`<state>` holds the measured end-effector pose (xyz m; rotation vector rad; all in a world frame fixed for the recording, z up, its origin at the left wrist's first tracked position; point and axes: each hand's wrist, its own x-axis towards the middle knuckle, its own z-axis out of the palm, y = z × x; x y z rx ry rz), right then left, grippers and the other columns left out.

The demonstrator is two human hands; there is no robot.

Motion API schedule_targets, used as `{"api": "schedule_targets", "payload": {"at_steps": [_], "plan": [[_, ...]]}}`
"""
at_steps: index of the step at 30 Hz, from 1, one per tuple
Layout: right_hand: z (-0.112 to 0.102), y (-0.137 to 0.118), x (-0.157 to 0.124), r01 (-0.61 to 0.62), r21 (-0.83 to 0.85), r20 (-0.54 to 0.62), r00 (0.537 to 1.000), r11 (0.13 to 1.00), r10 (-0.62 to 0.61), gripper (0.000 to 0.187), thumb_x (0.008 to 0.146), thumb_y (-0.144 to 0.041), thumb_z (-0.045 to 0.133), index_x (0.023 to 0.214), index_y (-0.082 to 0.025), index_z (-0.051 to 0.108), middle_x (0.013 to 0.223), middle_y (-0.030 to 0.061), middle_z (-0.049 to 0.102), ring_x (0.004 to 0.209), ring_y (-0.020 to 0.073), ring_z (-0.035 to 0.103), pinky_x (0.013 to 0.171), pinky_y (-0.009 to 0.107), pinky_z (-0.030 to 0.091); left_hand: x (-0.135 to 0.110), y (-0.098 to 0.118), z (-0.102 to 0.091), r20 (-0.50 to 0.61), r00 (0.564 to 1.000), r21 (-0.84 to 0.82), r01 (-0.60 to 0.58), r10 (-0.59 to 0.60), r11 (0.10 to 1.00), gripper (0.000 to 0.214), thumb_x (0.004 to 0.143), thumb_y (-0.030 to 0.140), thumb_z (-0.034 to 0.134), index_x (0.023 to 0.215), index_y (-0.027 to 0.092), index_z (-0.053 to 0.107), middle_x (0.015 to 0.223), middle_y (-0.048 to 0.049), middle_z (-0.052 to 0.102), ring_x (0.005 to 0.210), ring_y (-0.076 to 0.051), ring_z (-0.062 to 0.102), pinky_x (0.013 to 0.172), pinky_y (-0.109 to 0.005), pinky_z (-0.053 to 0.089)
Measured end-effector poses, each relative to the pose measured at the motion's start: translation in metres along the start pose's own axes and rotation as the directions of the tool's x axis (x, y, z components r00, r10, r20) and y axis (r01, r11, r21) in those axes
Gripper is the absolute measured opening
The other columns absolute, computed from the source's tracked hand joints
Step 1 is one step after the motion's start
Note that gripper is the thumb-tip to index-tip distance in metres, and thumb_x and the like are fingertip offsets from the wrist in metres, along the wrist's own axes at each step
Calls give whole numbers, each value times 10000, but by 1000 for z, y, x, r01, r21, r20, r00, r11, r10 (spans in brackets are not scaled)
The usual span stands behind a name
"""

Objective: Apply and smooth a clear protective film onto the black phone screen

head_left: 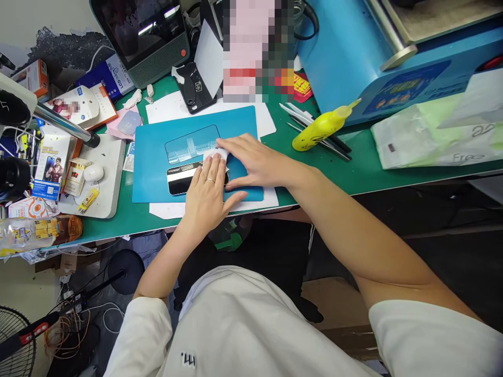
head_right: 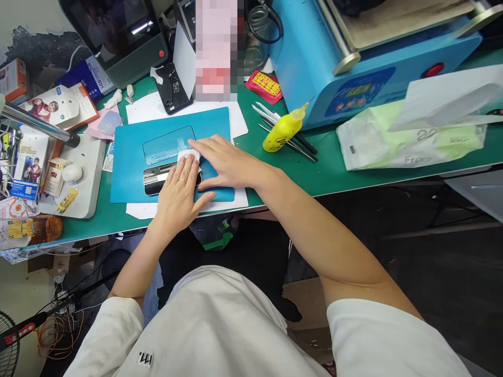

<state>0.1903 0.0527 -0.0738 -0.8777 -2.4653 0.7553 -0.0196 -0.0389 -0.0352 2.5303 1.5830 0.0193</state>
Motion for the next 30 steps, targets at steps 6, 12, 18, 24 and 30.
{"api": "schedule_targets", "payload": {"at_steps": [6, 12, 18, 24, 30], "plan": [[1, 2, -1, 4, -13, 8, 1000, 1000, -4, 1154, 930, -842, 653, 1803, -187, 278, 1735, 235, 503, 1488, 512, 516, 1220, 760, 444, -30, 7, 3, -6, 999, 54, -48, 49, 997, 920, 1151, 702, 375, 1754, 7, 347, 1841, -243, 317, 1747, -371, 279, 1398, -524, 321], [2, 3, -2, 22, -13, 1, 1000, 1000, -22, 1188, 917, -900, 625, 1804, -190, 276, 1720, 242, 517, 1476, 511, 521, 1211, 747, 454, -53, 9, 3, 17, 997, 96, -76, 75, 992, 930, 1148, 701, 378, 1759, 0, 337, 1831, -239, 342, 1736, -360, 315, 1391, -516, 338], [0, 0, -1, 15, -1, 0, 1000, 1000, -15, 1244, 891, -973, 565, 1804, -179, 279, 1725, 250, 512, 1484, 518, 514, 1216, 757, 440, -56, 9, 1, 26, 997, 105, -75, 73, 992, 905, 1147, 687, 422, 1767, 33, 345, 1833, -218, 348, 1733, -364, 324, 1391, -519, 336], [-3, -1, -1, -3, 56, -5, 1000, 998, 3, 1268, 893, -1042, 310, 1788, -143, 325, 1719, 258, 530, 1480, 489, 533, 1232, 717, 443, -37, 11, 5, -5, 995, 87, -100, 101, 991, 914, 1143, 711, 398, 1748, 26, 383, 1814, -233, 391, 1722, -361, 351, 1384, -499, 353], [-1, 1, -2, -12, 103, -32, 999, 995, 15, 1251, 903, -1026, 162, 1768, -149, 378, 1722, 250, 537, 1492, 472, 530, 1209, 701, 464, -17, 11, 0, -7, 999, 54, -54, 54, 997, 889, 1152, 679, 421, 1744, 17, 380, 1814, -249, 382, 1727, -367, 339, 1395, -510, 329]]}}
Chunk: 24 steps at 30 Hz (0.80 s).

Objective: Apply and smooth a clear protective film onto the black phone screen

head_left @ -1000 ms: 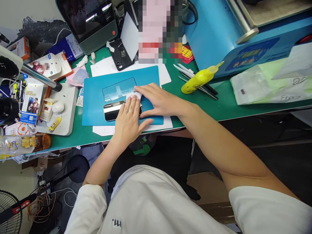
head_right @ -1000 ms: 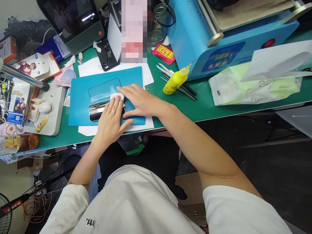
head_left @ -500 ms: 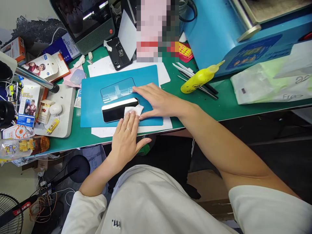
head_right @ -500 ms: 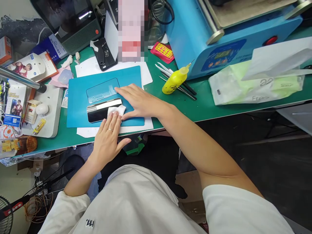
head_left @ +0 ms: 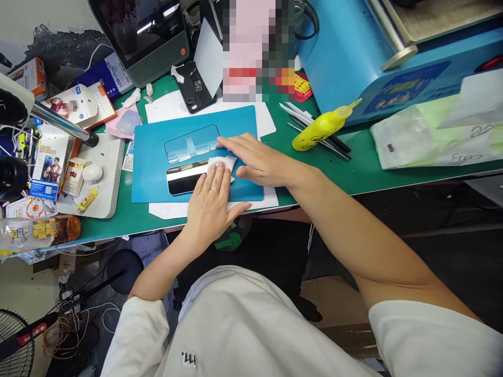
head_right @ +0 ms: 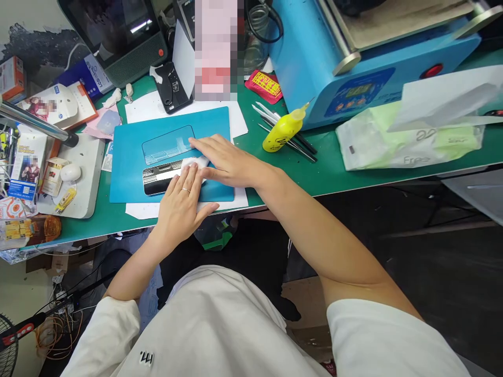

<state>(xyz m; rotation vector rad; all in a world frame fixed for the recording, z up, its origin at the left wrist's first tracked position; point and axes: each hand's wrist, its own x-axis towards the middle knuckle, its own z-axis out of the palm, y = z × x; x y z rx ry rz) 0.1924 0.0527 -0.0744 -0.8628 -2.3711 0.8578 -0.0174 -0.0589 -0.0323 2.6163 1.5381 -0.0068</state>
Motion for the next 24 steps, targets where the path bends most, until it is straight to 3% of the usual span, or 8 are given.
{"api": "schedule_targets", "payload": {"at_steps": [7, 12, 18, 24], "plan": [[1, -1, 1, 7, 6, -24, 1000, 1000, -7, 1263, 883, -1036, 144, 1750, -159, 417, 1702, 235, 566, 1467, 458, 552, 1219, 687, 462, 0, -22, -11, 34, 996, -35, 81, -79, 996, 869, 1164, 674, 365, 1758, 40, 362, 1837, -230, 339, 1746, -358, 290, 1410, -528, 299], [0, -5, 2, -5, -10, -5, 1000, 1000, 5, 1307, 876, -1040, 130, 1742, -104, 419, 1690, 263, 564, 1462, 467, 542, 1225, 691, 449, -14, -48, -8, -2, 989, -67, 145, -145, 987, 850, 1159, 692, 355, 1780, 112, 341, 1850, -207, 327, 1751, -355, 277, 1411, -561, 285], [-1, -6, 1, -18, -16, 8, 1000, 1000, 18, 1279, 884, -1041, 146, 1762, -144, 397, 1700, 241, 560, 1473, 471, 531, 1225, 703, 444, -35, -79, -12, -26, 977, -93, 209, -212, 973, 836, 1175, 664, 310, 1773, 82, 347, 1844, -229, 323, 1745, -362, 293, 1407, -575, 297], [-1, -6, 1, -32, -47, 21, 999, 998, 33, 1234, 893, -1036, 198, 1776, -194, 380, 1723, 211, 551, 1507, 473, 523, 1237, 692, 452, -57, -83, -13, -30, 970, -80, 238, -241, 968, 794, 1188, 621, 311, 1771, 83, 351, 1844, -224, 319, 1736, -340, 315, 1397, -537, 340]]}}
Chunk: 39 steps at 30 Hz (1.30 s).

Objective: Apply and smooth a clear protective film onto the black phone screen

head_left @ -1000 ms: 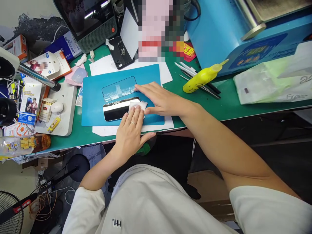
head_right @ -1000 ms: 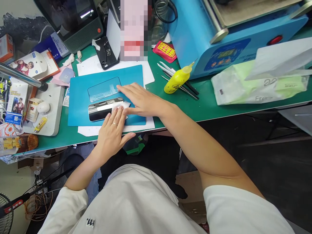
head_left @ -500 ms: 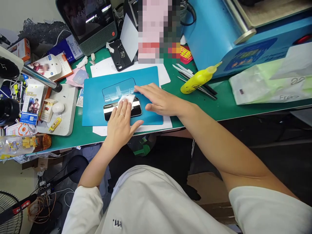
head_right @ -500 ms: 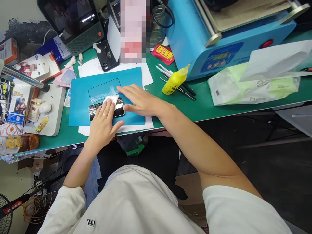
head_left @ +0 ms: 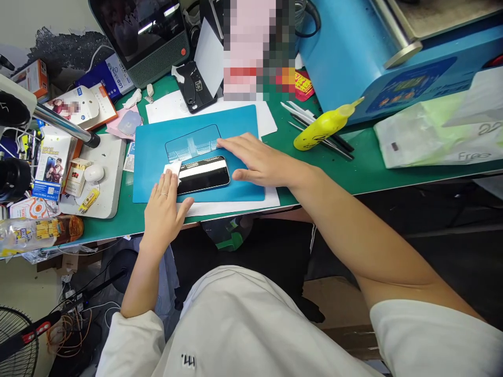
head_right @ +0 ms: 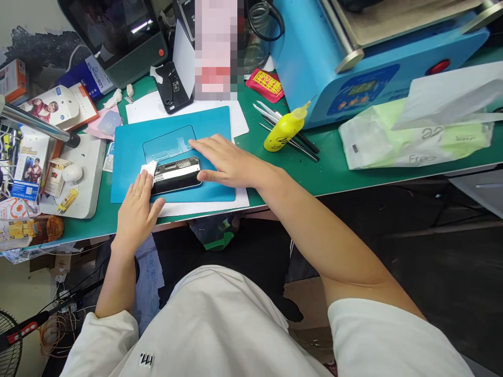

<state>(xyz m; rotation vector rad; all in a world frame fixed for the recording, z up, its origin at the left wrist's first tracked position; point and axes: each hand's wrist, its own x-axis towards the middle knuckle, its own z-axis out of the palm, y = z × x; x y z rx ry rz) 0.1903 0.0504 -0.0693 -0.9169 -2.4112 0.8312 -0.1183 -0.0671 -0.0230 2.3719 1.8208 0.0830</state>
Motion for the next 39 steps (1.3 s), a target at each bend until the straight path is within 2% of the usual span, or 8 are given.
{"api": "schedule_targets", "payload": {"at_steps": [5, 9, 14, 21, 25, 30, 34, 39], "plan": [[1, 2, 0, 26, -5, -18, 1000, 1000, -26, 1197, 905, -1030, 262, 1773, -215, 385, 1712, 210, 564, 1497, 470, 532, 1232, 722, 453, -20, 11, 8, -58, 998, 5, 14, -14, 1000, 769, 1185, 592, 367, 1779, 104, 335, 1824, -234, 360, 1717, -355, 362, 1370, -577, 394], [0, 2, 0, 8, -7, 0, 1000, 1000, -8, 1225, 892, -1039, 288, 1773, -193, 384, 1723, 223, 550, 1509, 480, 522, 1237, 729, 448, -32, 18, 10, -83, 996, 23, 23, -21, 999, 743, 1188, 576, 382, 1757, 99, 377, 1803, -230, 405, 1694, -355, 409, 1360, -562, 418], [-1, 0, 0, -11, -5, 7, 1000, 1000, 11, 1294, 865, -1063, 255, 1752, -134, 410, 1720, 252, 544, 1506, 494, 517, 1238, 733, 440, -39, 26, 12, -107, 994, 39, 17, -13, 999, 754, 1185, 575, 406, 1751, 79, 378, 1787, -250, 420, 1686, -370, 418, 1355, -567, 425], [2, 0, -1, 44, 23, -46, 998, 999, -43, 1185, 935, -1000, 162, 1745, -180, 438, 1678, 216, 593, 1461, 454, 553, 1222, 700, 462, -43, 40, 15, -86, 996, 46, 18, -14, 999, 793, 1169, 544, 478, 1792, 89, 293, 1805, -255, 380, 1702, -389, 375, 1367, -592, 397], [3, 1, -1, 44, 26, -52, 998, 999, -43, 1212, 926, -1005, 146, 1748, -164, 436, 1685, 219, 585, 1469, 457, 544, 1231, 694, 450, -41, 45, 15, -74, 997, 47, 12, -8, 999, 810, 1170, 550, 478, 1806, 101, 254, 1813, -247, 374, 1713, -378, 354, 1379, -578, 376], [5, 3, -2, 57, 25, -53, 997, 998, -56, 1157, 950, -988, 156, 1768, -210, 409, 1691, 207, 577, 1455, 458, 546, 1231, 714, 435, -32, 56, 18, -54, 998, 46, -27, 30, 999, 832, 1161, 553, 494, 1811, 105, 234, 1820, -246, 363, 1725, -384, 325, 1383, -604, 359], [4, 4, -2, 59, 17, -50, 997, 998, -58, 1149, 962, -979, 161, 1770, -198, 403, 1685, 216, 577, 1453, 466, 542, 1229, 727, 426, -19, 74, 22, -19, 997, 49, -80, 81, 996, 867, 1144, 608, 504, 1767, 33, 324, 1806, -281, 374, 1724, -401, 327, 1382, -594, 359], [4, 2, -2, 52, 10, -32, 998, 999, -52, 1228, 945, -989, 125, 1742, -106, 434, 1686, 257, 569, 1465, 470, 537, 1237, 713, 420, 3, 102, 30, 12, 991, 71, -132, 132, 989, 925, 1136, 686, 462, 1719, -28, 402, 1800, -294, 373, 1720, -401, 338, 1397, -538, 342]]}}
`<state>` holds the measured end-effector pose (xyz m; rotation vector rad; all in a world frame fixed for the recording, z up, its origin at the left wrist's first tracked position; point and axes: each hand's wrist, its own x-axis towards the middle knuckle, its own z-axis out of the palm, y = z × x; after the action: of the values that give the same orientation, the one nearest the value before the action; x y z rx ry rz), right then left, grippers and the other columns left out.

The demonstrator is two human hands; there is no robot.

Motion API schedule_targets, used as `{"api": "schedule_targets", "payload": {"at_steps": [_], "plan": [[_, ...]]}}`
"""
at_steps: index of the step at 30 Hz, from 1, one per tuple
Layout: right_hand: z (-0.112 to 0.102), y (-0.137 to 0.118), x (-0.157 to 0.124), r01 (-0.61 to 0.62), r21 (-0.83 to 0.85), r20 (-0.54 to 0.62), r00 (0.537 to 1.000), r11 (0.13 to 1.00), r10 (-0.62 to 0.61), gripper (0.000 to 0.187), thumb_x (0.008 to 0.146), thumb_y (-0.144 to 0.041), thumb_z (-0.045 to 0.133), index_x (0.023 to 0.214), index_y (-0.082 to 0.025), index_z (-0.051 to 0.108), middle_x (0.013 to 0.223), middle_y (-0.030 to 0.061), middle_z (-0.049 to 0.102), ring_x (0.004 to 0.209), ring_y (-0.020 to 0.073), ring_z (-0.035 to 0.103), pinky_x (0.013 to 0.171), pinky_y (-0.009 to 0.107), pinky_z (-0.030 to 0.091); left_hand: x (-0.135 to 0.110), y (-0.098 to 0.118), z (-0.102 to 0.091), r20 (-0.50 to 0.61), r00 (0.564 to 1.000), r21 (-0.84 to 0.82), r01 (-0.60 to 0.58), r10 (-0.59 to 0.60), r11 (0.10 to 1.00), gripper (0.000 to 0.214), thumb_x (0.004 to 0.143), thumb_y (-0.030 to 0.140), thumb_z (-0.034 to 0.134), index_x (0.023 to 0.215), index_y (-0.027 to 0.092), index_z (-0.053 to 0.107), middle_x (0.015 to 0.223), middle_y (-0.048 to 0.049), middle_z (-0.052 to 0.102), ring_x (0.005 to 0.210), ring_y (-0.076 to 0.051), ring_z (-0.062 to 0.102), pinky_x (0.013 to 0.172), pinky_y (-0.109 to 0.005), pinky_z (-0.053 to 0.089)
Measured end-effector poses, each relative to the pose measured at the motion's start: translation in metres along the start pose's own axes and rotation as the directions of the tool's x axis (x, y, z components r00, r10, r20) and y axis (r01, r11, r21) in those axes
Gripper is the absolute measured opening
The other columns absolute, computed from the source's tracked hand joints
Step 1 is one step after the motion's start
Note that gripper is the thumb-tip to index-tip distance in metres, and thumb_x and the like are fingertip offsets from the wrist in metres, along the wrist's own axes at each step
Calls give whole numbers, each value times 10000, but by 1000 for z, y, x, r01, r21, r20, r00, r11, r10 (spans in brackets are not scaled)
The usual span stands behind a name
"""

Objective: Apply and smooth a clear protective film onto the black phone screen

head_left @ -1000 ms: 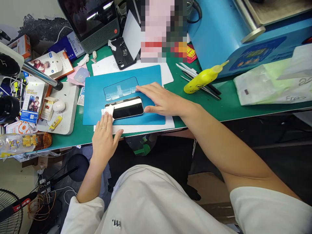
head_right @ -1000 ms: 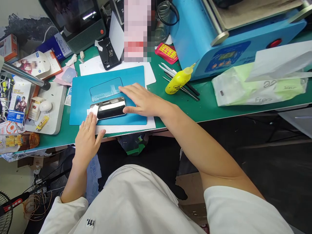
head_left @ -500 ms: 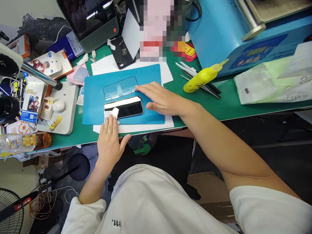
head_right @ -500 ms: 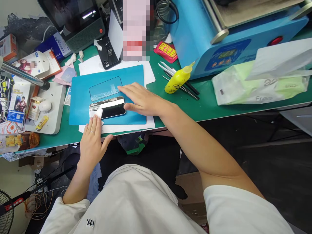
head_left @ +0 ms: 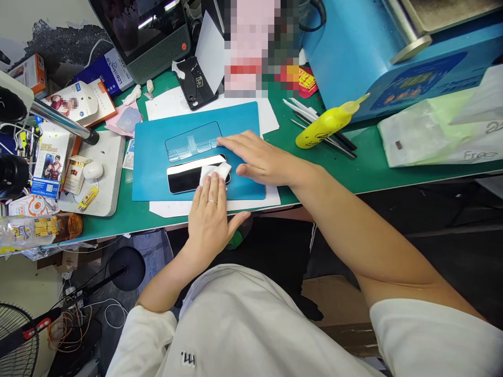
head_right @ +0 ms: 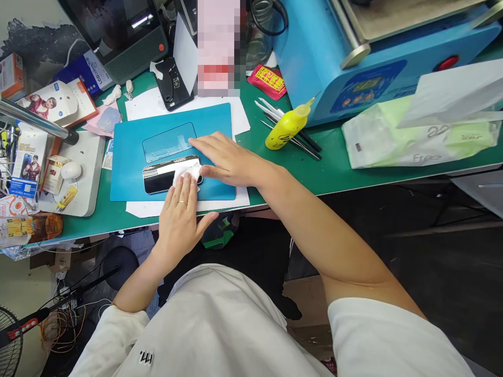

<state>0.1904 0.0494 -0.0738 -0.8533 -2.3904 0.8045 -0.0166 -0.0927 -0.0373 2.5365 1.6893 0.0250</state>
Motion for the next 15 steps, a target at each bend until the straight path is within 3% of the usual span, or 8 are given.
{"api": "schedule_targets", "payload": {"at_steps": [4, 7, 15], "plan": [[0, 2, 0, -11, -4, -9, 1000, 1000, 11, 1200, 950, -987, 128, 1742, -141, 439, 1678, 243, 580, 1456, 453, 551, 1227, 703, 433, 13, 14, 3, 13, 1000, 12, -17, 17, 1000, 959, 1137, 689, 450, 1730, -60, 359, 1806, -313, 342, 1726, -413, 318, 1404, -553, 326], [0, 3, 0, -8, 3, -5, 1000, 1000, 8, 1162, 962, -979, 142, 1745, -172, 434, 1686, 227, 576, 1453, 448, 556, 1216, 696, 444, 12, 11, 4, 10, 999, 9, -37, 37, 999, 936, 1146, 668, 448, 1727, -61, 362, 1811, -309, 335, 1731, -396, 306, 1410, -523, 314], [-1, -1, 0, -17, 17, -16, 1000, 1000, 17, 1198, 941, -997, 140, 1752, -165, 431, 1690, 226, 577, 1468, 470, 543, 1236, 715, 422, -23, -40, -1, -44, 998, 21, 48, -47, 999, 796, 1180, 560, 401, 1758, 17, 329, 1822, -274, 330, 1733, -375, 302, 1394, -574, 333]]}}
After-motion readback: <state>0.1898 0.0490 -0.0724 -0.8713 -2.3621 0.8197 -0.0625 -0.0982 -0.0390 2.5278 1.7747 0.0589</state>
